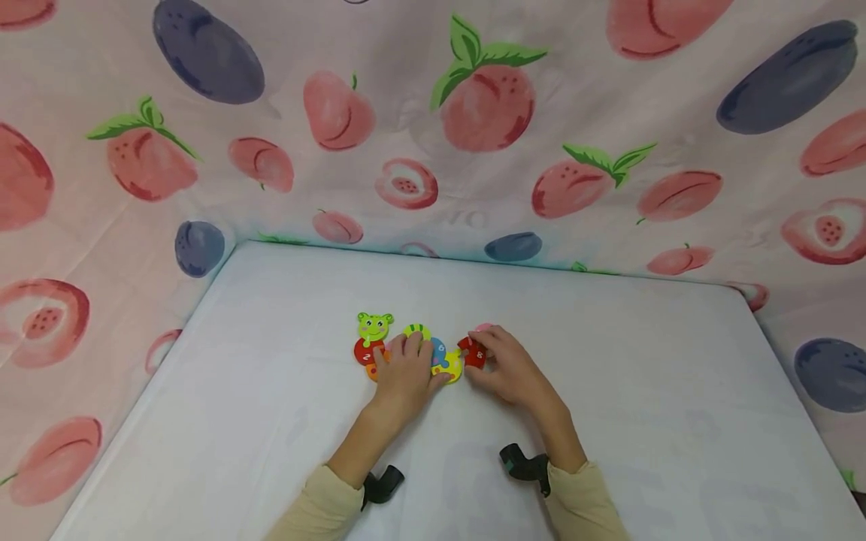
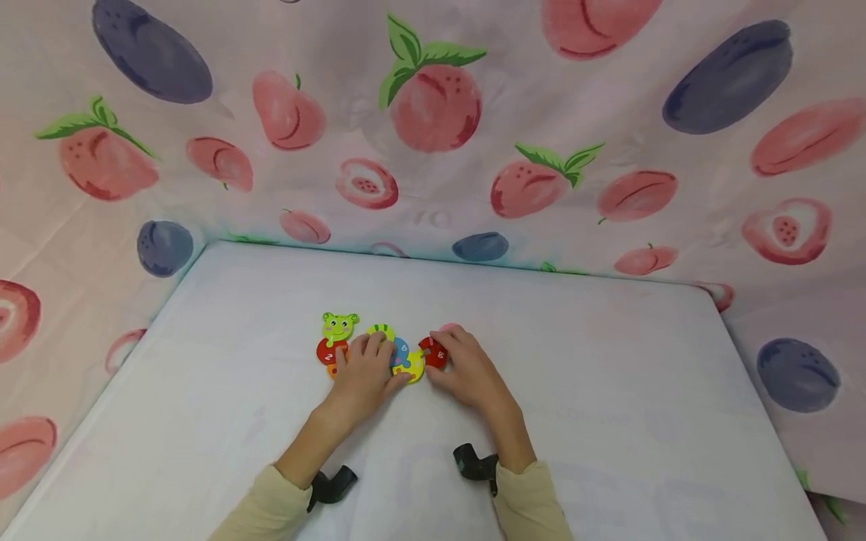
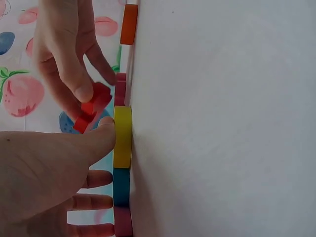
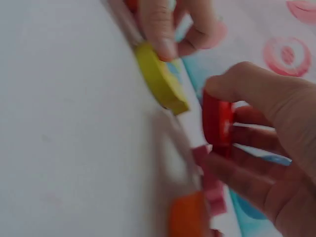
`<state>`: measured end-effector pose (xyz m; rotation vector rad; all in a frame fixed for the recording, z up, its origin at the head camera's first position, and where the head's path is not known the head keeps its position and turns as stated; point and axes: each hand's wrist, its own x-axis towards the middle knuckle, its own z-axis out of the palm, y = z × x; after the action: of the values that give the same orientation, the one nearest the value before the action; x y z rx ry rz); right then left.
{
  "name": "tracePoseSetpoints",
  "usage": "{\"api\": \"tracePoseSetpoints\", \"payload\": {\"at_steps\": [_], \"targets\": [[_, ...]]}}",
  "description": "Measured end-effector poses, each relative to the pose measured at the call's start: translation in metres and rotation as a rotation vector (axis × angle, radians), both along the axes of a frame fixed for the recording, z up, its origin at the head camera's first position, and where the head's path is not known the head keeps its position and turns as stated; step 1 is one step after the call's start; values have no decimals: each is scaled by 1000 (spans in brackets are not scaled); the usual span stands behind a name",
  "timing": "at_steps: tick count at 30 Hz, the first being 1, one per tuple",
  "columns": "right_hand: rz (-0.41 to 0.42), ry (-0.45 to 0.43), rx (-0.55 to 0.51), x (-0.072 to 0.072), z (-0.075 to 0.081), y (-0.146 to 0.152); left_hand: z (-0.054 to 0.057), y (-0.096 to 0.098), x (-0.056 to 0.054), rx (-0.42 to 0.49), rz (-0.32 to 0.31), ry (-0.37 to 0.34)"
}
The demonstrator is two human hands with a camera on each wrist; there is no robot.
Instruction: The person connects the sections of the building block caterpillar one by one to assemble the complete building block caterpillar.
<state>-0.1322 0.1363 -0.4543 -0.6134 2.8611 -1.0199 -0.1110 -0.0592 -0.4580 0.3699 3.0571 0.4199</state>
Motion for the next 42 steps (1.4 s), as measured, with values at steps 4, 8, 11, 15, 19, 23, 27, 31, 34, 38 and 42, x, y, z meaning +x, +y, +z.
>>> {"api": "tracePoseSetpoints", "payload": {"at_steps": [4,8,11,15,19,23,27,31,34,38,42], "targets": [[-3,49,-65,1,-5,-8,-2,1,1,-8,1,-5],[-19,48,-84,3,-8,-11,-2,2,1,-19,3,5],[-27,24,-56,3,-9,-14,-3,2,1,-27,0,22],[-37,0,-6,4,-12,-16,-3,1,1,-33,-4,35],[-49,6,10,4,-15,-18,-3,1,1,-37,-8,34],[-60,6,13,3,-17,-18,-3,1,1,-43,-12,37],[-52,14,16,3,-18,-17,-3,0,2,-42,-14,41],[-38,23,13,3,-19,-17,-3,0,2,-38,-16,44],[-26,33,24,3,-19,-16,-4,0,2,-40,-16,45],[-5,58,52,3,-20,-16,-5,0,1,-44,-15,48],[6,71,62,4,-20,-15,-5,0,1,-47,-12,48]]}}
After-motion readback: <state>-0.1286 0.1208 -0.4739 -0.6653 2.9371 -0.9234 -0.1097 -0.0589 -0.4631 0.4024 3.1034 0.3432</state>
